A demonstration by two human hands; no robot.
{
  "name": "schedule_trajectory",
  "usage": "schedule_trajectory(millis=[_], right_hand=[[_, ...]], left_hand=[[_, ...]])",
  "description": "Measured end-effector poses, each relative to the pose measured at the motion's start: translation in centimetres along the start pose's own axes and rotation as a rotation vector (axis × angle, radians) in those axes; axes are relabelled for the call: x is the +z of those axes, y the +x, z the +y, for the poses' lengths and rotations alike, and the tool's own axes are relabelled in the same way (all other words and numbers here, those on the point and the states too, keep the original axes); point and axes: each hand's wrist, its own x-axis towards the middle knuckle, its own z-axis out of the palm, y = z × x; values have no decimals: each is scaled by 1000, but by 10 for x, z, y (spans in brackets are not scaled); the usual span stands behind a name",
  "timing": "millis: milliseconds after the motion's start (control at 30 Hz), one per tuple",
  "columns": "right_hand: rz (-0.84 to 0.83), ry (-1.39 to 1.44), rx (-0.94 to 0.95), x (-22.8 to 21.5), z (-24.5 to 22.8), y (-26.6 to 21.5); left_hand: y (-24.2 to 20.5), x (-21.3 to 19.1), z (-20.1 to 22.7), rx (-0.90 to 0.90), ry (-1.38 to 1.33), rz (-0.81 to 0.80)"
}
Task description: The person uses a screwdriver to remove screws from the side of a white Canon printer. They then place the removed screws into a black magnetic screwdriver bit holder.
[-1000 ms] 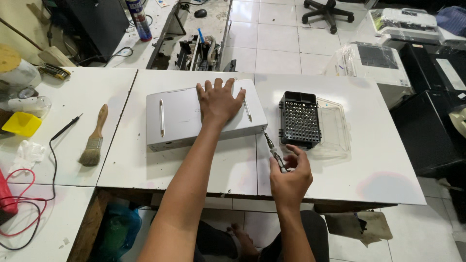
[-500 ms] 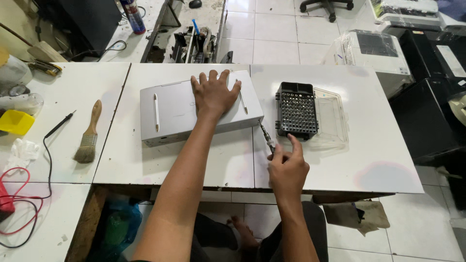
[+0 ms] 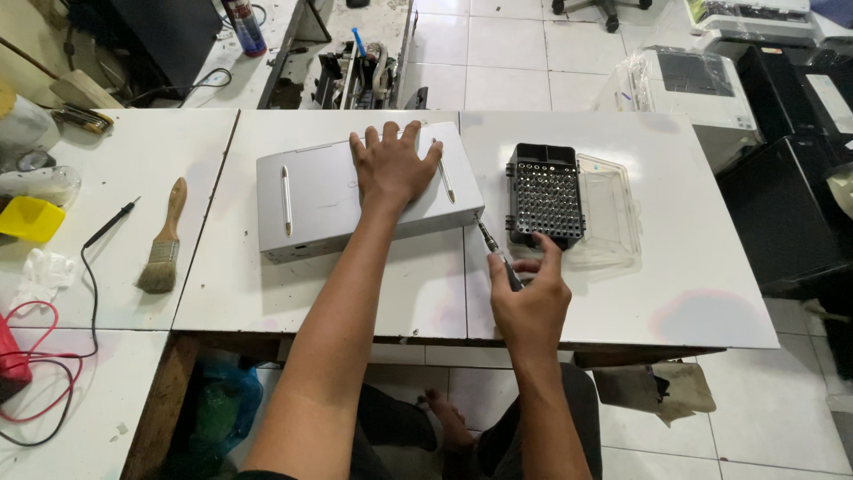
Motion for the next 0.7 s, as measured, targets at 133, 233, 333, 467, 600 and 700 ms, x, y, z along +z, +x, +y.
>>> schedule_trajectory(millis=[133, 233, 333, 467, 600, 700], right_hand=[[-103, 78, 123, -9, -21, -5], [43, -13, -54, 1, -1, -1], [30, 23, 8, -5, -18, -4], [-20, 71, -38, -14, -28, -3], [57, 40, -109, -10, -19, 1], [-51, 60, 32, -24, -63, -12]], left_hand=[[1, 3, 0, 2, 18, 5], [2, 4, -1, 7, 10, 31], [0, 2, -1, 6, 12, 19], [1, 4, -1, 5, 2, 23], [0, 2, 0, 3, 17, 27], [2, 6, -2, 6, 13, 39]])
